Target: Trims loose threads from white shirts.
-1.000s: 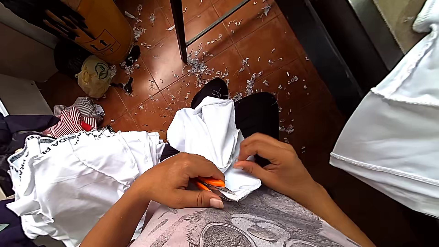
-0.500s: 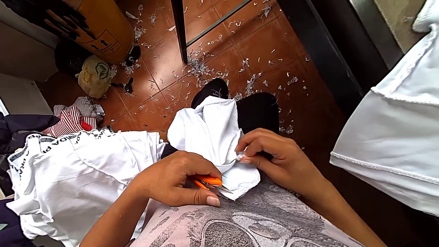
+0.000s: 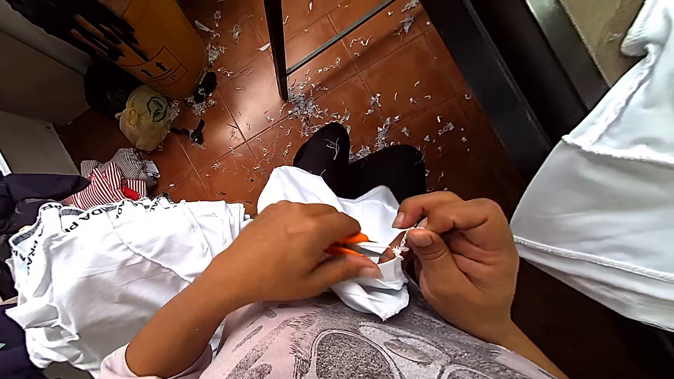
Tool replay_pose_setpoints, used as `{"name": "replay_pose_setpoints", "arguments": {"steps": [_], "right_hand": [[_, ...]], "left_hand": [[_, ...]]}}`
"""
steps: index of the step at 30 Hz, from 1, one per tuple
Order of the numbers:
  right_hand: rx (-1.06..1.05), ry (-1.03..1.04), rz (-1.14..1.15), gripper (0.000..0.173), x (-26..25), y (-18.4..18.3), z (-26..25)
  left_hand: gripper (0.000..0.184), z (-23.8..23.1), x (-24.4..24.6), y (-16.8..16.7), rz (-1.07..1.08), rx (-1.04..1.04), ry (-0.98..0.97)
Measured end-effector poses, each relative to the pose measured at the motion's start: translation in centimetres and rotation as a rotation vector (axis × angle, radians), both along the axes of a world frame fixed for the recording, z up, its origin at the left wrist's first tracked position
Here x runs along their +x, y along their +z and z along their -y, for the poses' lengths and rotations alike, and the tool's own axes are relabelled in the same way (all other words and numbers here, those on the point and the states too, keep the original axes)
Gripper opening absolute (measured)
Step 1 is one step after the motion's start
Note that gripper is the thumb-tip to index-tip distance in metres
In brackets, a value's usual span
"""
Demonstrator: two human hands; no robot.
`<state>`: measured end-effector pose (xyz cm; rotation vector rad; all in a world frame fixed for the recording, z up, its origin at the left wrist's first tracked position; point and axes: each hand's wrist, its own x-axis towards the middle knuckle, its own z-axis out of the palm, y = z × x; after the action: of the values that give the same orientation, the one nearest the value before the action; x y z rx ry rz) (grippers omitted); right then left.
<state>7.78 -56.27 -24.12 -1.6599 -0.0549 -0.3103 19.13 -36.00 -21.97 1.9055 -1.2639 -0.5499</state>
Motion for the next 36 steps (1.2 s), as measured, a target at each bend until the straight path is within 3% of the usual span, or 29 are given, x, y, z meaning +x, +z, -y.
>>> {"name": "replay_pose_setpoints", "arguments": {"steps": [13, 15, 18, 19, 21, 22, 24, 28, 33, 36], "right_hand": [[0.02, -0.02, -0.07, 0.005, -0.6, -0.1, -0.2], [0.048, -0.103, -0.137, 0.006, -1.0, -0.5, 0.5], [-0.037, -0.48, -0.264, 0.01, -1.9, -4.5, 4.1], [-0.101, -0.608, -0.313, 0.022, -2.3, -6.3, 5.4], [-0.173, -0.678, -0.533, 0.067, -3.0, -7.9, 7.2], [-0.209, -0.631, -0.625, 0.074, -3.1, -7.9, 7.4], [-0.278, -0.457, -0.759, 0.06, -3.6, -7.8, 7.0], [-0.069, -0.166, -1.006, 0.055, -3.0, -6.2, 5.3], [0.131, -0.142, -0.697, 0.051, -1.9, -7.0, 4.5], [0.206, -0.107, -0.518, 0.047, -1.5, -5.5, 3.6]], "left_hand": [[0.029, 1.7, -2.0, -1.3, -0.051, -0.113, -0.039], [0.031, 1.5, -2.3, -2.0, -0.153, -0.126, -0.078], [0.039, 0.9, -2.7, -3.1, -0.344, -0.145, -0.125], [0.04, 0.6, -2.7, -3.3, -0.382, -0.161, -0.128], [0.042, 0.4, -2.8, -3.5, -0.412, -0.187, -0.129], [0.042, 0.4, -2.8, -3.6, -0.417, -0.195, -0.127], [0.041, 0.3, -2.9, -3.5, -0.427, -0.203, -0.126], [0.041, 0.4, -2.7, -3.5, -0.431, -0.221, -0.128], [0.042, 0.6, -2.6, -3.3, -0.413, -0.181, -0.143], [0.041, 0.5, -1.9, -2.9, -0.356, -0.162, -0.029]]}}
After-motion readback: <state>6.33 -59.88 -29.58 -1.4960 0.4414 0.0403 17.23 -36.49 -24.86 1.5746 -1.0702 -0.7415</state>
